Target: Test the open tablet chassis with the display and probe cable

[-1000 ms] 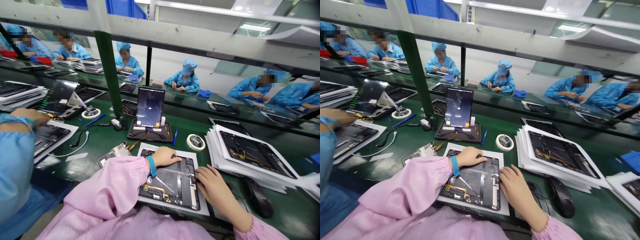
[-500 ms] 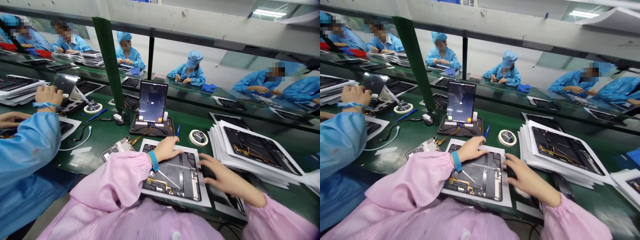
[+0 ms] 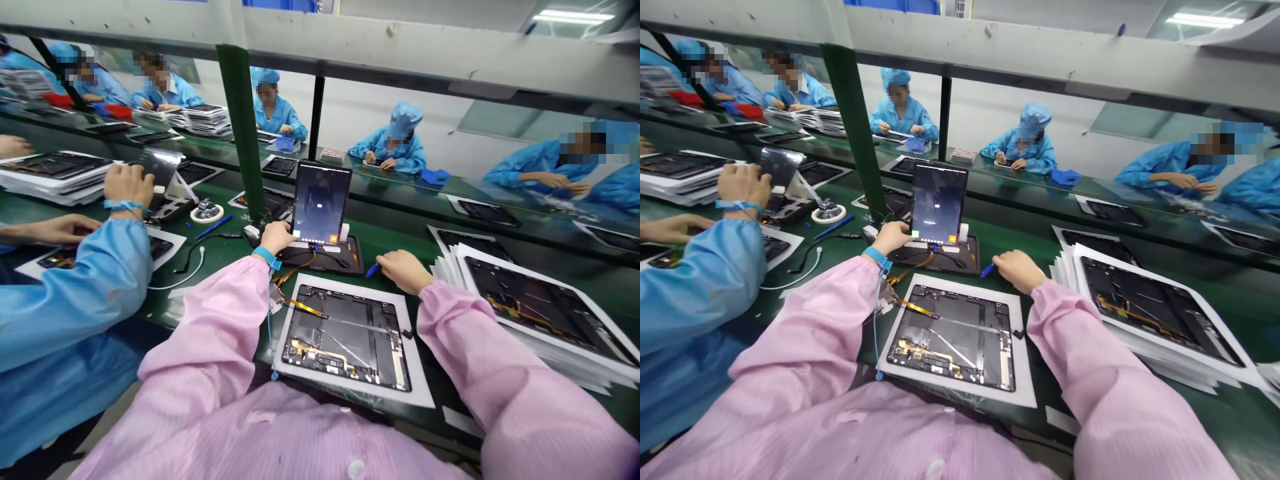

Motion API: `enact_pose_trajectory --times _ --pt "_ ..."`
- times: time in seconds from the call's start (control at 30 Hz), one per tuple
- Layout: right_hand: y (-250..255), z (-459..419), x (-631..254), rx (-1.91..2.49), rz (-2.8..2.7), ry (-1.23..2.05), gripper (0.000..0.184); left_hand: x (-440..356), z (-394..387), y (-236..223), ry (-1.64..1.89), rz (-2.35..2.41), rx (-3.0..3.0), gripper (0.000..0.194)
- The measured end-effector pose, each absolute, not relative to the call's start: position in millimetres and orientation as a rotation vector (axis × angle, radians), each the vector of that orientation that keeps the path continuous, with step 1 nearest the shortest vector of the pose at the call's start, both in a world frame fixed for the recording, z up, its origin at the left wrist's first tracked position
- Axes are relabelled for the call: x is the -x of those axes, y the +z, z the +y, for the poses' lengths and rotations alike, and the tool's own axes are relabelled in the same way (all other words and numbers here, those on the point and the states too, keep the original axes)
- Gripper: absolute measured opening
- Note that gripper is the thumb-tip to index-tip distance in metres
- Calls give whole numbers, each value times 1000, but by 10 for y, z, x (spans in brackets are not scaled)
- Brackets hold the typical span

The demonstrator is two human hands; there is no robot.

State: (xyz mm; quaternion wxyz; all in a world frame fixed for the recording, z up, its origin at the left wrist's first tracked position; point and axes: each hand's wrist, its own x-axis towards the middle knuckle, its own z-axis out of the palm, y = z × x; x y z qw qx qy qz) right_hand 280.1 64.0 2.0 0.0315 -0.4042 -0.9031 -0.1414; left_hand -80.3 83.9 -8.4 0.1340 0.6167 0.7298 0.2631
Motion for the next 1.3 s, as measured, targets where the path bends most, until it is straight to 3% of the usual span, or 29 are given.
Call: enact_pose_trajectory --times 0.13,0.33,0.43,0.57,0.73,1.3 --pt "255 155 -2974 1252 -2258 -394 11 729 873 -148 738 2171 -1794 29" --pt "71 -943 -2836 1141 -1436 916 15 599 591 34 714 2185 -1962 51" --pt "-220 -1108 -2840 1249 -1352 1225 15 422 289 179 640 1837 -2074 36" --pt "-466 -1050 -2895 1350 -1381 1053 15 193 -99 177 202 1331 -2100 32" --pt "-514 -1012 -2870 1504 -1463 674 9 146 -262 16 -93 1220 -2131 27" --pt "-518 -975 -2856 1555 -1615 577 14 137 -288 31 -263 1043 -2001 15"
